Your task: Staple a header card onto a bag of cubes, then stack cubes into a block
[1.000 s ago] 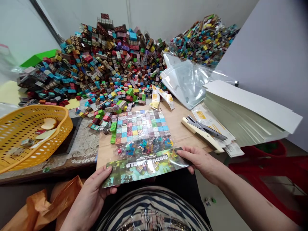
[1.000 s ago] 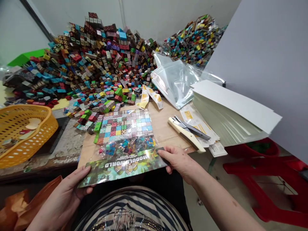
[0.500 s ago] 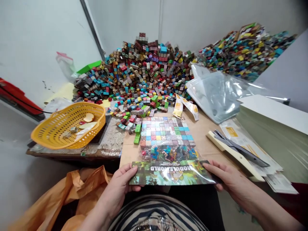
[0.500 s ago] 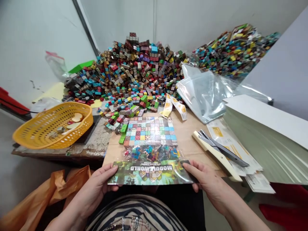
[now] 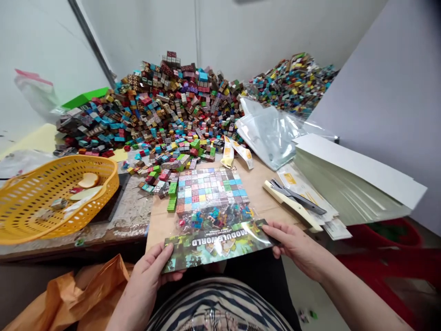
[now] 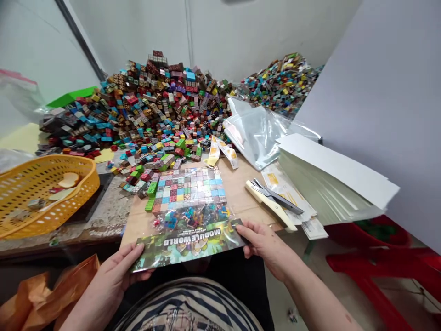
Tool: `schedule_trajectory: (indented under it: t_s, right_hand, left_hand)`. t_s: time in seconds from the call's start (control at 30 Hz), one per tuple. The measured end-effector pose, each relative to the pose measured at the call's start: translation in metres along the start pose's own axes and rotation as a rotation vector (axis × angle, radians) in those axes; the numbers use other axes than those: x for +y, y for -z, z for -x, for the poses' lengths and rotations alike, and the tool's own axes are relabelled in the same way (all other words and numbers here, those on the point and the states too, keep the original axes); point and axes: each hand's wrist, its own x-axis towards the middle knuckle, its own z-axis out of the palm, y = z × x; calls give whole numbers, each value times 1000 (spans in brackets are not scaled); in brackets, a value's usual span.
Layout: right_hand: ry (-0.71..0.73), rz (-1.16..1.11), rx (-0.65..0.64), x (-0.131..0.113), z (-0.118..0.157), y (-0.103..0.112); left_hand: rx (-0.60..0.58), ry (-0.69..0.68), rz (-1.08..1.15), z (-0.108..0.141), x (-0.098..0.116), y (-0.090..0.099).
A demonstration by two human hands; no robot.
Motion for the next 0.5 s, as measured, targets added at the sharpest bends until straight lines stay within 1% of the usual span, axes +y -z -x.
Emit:
schedule_trajectory:
  t_s: [0.03, 0.1, 0.17, 0.2, 0.23, 0.27, 0.33, 0.43, 0.5]
  right_hand:
    - [13, 87, 35, 1, 0, 1]
    - [107, 377, 180, 3, 0, 4]
    - [290, 742, 334, 1, -1, 6]
    - [399, 906, 369, 0, -1, 7]
    - [496, 1043, 370, -3, -2, 8]
    - [574, 1160, 340, -6, -3, 9]
    - [692, 1353, 240, -12, -6, 9]
    - [783, 1605, 109, -20, -11, 6]
    - [802, 1745, 64, -23, -14, 2]
  left_hand:
    - [-8, -6, -3, 1, 0, 0]
    - [-15, -11, -8, 2, 0, 0]
    - [1, -12, -18, 3, -1, 0]
    - [8, -13, -25, 4, -1, 0]
    - [15, -15, -34, 4, -1, 0]
    - [21, -19, -42, 4, -1, 0]
    - [25, -24, -57, 3, -1, -1]
    - [28, -23, -58, 2, -1, -2]
    - [31, -22, -52, 1, -2, -1]
